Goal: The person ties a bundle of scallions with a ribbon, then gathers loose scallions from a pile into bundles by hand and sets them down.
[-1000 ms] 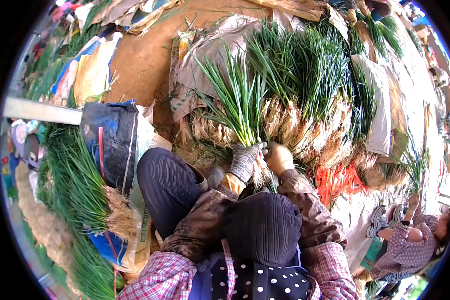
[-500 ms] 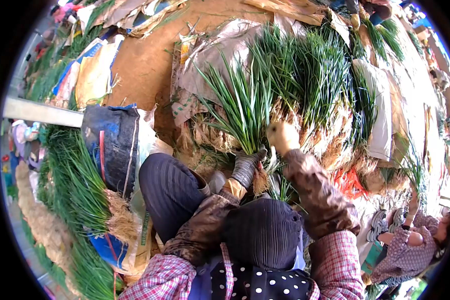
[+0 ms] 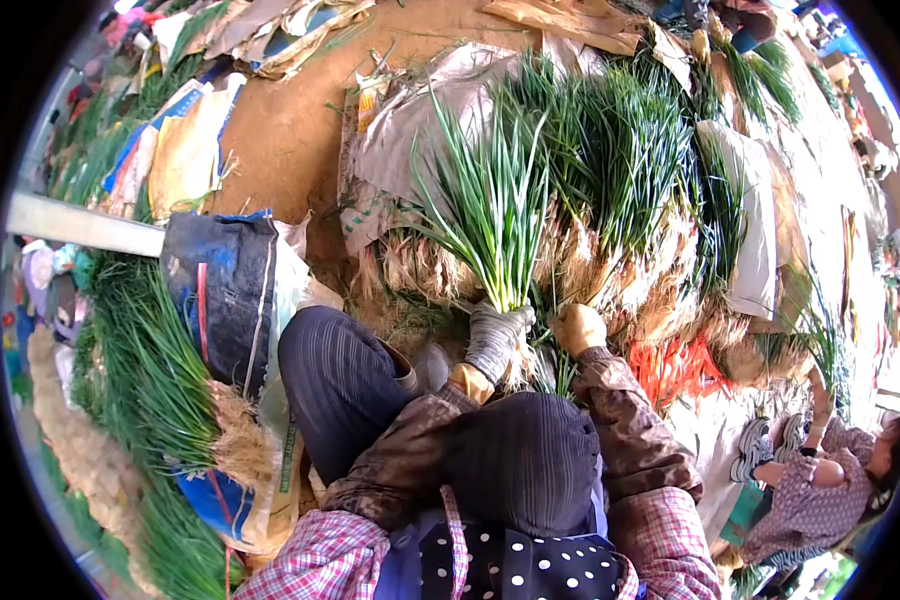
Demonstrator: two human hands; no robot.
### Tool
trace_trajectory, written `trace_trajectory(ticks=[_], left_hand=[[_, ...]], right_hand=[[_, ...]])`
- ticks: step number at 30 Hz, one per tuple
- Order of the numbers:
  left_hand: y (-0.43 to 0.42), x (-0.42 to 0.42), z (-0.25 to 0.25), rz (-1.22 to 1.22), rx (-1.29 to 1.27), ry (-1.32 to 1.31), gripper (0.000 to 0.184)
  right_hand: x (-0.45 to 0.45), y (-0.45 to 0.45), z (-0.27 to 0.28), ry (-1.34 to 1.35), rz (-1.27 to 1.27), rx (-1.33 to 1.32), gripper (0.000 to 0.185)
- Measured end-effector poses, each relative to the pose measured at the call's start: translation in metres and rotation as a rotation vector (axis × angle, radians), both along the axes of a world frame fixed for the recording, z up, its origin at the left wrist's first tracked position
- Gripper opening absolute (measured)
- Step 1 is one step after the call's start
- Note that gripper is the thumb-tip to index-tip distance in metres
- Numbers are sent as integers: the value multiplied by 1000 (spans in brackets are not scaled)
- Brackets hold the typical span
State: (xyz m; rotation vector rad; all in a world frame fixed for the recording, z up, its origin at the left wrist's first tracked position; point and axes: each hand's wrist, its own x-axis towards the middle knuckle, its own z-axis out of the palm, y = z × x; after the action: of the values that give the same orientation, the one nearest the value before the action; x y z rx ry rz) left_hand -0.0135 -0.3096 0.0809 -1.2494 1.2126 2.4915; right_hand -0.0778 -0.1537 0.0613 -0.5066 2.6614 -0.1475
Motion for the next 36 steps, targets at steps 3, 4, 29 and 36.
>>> trace_trajectory(ticks=[3, 4, 29, 36], left_hand=[[1, 6, -21, 16, 28, 121, 14], [-7, 5, -9, -160, 25, -12, 13], [-7, 8, 13, -159, 225, 126, 14], [0, 6, 2, -311, -98, -166, 21]], right_hand=[[-20, -21, 29, 148, -223, -145, 27], [-34, -27, 34, 202, -286, -163, 28], [-1, -45, 29, -761, -1142, -1158, 25], [7, -43, 41, -356, -579, -849, 38]])
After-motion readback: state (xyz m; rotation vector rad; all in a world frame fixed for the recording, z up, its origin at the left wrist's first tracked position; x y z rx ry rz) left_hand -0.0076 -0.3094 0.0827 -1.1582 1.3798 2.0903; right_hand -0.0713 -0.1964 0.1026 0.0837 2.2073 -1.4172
